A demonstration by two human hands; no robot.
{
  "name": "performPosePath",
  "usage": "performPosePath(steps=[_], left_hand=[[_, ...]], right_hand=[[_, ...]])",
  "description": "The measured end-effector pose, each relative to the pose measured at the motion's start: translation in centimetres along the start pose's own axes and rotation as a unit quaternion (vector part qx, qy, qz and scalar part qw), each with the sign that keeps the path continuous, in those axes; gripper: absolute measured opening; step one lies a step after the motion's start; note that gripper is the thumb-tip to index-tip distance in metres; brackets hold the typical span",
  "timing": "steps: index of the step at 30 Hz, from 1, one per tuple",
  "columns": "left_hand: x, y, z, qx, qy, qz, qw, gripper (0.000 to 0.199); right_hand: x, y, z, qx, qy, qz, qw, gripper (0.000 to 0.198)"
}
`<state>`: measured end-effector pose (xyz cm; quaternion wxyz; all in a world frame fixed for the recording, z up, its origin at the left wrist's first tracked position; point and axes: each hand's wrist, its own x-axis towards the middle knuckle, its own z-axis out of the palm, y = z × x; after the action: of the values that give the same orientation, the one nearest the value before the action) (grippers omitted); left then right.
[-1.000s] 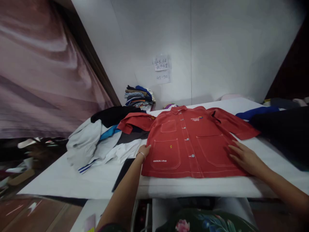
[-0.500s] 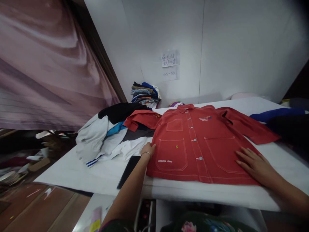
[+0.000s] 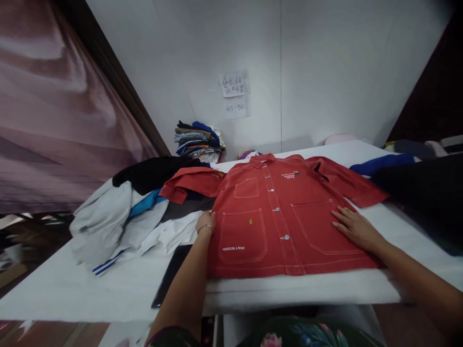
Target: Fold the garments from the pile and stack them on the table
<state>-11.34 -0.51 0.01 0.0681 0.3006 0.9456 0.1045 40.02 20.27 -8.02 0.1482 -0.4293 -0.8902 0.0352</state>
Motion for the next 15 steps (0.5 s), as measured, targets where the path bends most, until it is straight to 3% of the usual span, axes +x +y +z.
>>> performPosePath(steps=[6, 11, 15], left_hand=[[0.4, 0.1, -0.1, 0.009, -0.012, -0.01, 1.0, 0.043], [2.0, 0.9, -0.3, 0.014, -0.012, 0.003, 1.0, 0.055], [3.2, 2.0, 0.0, 0.027, 0.005, 0.004, 1.0, 0.043]], right_hand=[[0.2, 0.9, -1.4, 0.036, 0.027, -0.001, 0.999, 0.052], [0.3, 1.8, -2.0, -0.005, 0.08, 0.09, 0.993, 0.054], [0.3, 1.6, -1.9, -0.049, 0.068, 0.069, 0.994, 0.048]])
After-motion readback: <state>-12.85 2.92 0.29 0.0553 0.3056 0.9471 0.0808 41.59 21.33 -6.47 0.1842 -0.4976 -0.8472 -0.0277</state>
